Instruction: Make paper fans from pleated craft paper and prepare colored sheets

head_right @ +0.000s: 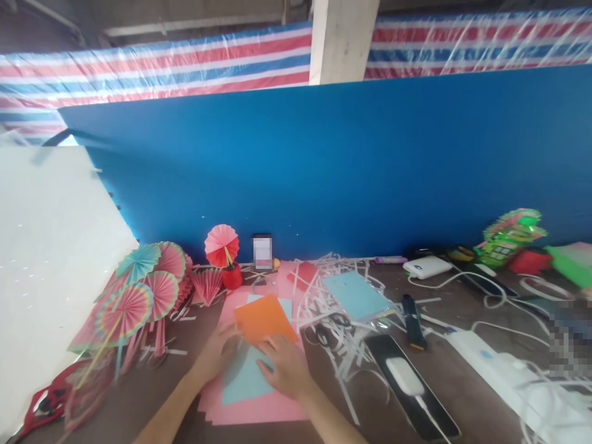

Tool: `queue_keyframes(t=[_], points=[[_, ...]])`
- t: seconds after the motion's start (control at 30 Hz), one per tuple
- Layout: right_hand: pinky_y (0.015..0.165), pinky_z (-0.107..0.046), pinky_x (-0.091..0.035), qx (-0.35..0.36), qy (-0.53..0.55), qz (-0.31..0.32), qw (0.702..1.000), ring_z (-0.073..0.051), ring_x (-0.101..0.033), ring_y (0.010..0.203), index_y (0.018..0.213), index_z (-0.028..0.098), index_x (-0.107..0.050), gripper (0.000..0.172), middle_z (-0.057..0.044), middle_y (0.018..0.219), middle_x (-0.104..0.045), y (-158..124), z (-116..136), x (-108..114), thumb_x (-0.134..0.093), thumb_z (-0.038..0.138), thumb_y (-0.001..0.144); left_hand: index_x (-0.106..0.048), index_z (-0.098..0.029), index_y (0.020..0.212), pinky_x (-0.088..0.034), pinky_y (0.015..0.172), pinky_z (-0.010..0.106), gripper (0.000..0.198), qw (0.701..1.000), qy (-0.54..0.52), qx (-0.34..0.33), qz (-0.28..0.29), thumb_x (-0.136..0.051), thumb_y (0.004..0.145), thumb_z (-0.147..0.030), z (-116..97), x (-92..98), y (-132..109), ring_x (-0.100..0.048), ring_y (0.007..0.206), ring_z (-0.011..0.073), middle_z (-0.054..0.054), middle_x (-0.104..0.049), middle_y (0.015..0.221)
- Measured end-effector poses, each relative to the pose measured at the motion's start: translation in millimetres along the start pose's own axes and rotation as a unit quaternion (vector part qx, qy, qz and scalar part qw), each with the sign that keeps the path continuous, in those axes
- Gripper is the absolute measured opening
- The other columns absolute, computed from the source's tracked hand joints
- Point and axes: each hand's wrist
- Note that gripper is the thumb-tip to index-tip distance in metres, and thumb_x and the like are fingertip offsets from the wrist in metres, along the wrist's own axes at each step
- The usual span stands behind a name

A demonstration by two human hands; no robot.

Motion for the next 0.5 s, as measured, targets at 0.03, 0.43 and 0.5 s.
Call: queue_keyframes(t=[0.03, 0.43, 0.5], points=[[0.071, -0.027, -0.044, 0.001, 0.001, -0.006, 1.0, -0.016, -0.056, 0.084, 0.101, 0.024, -0.06, 0.023, -0.005, 0.094, -0.062, -0.7, -2.6, -3.6, -0.046, 0.031, 0.084, -0.064, -0.022, 0.098, -0.04, 0.098, 0.042, 0.023, 1.0, 0.006, -0.001, -0.008, -0.045, 0.084, -0.025, 0.7, -1.2, 0.1, -0.049, 0.114, 0.0224, 0.01, -0.055, 0.119], [0.065, -0.028, -0.046, -0.181, 0.171, -0.268, 0.931, -0.017, -0.06, 0.074, 0.078, 0.019, -0.062, 0.02, -0.005, 0.079, -0.065, 1.4, -24.2, 4.8, -0.047, 0.031, 0.084, -0.044, -0.018, 0.12, -0.034, 0.1, 0.047, 0.04, 0.994, 0.054, 0.04, -0.091, -0.044, 0.08, -0.019, 22.0, -6.5, -5.0, -0.042, 0.118, 0.0244, 0.012, -0.048, 0.12], [0.061, -0.028, -0.046, -0.271, 0.212, -0.305, 0.888, -0.017, -0.059, 0.068, 0.077, 0.017, -0.06, 0.023, -0.004, 0.074, -0.064, 3.1, -31.2, 14.6, -0.049, 0.037, 0.082, -0.043, -0.018, 0.12, -0.034, 0.099, 0.048, 0.041, 0.993, 0.061, 0.043, -0.09, -0.044, 0.079, -0.018, 23.7, -4.8, -5.7, -0.042, 0.118, 0.025, 0.012, -0.048, 0.121]])
Point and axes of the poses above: each hand's wrist, its own y-axis towards the middle knuckle, its own x-axis out of the back of the hand, z = x × y
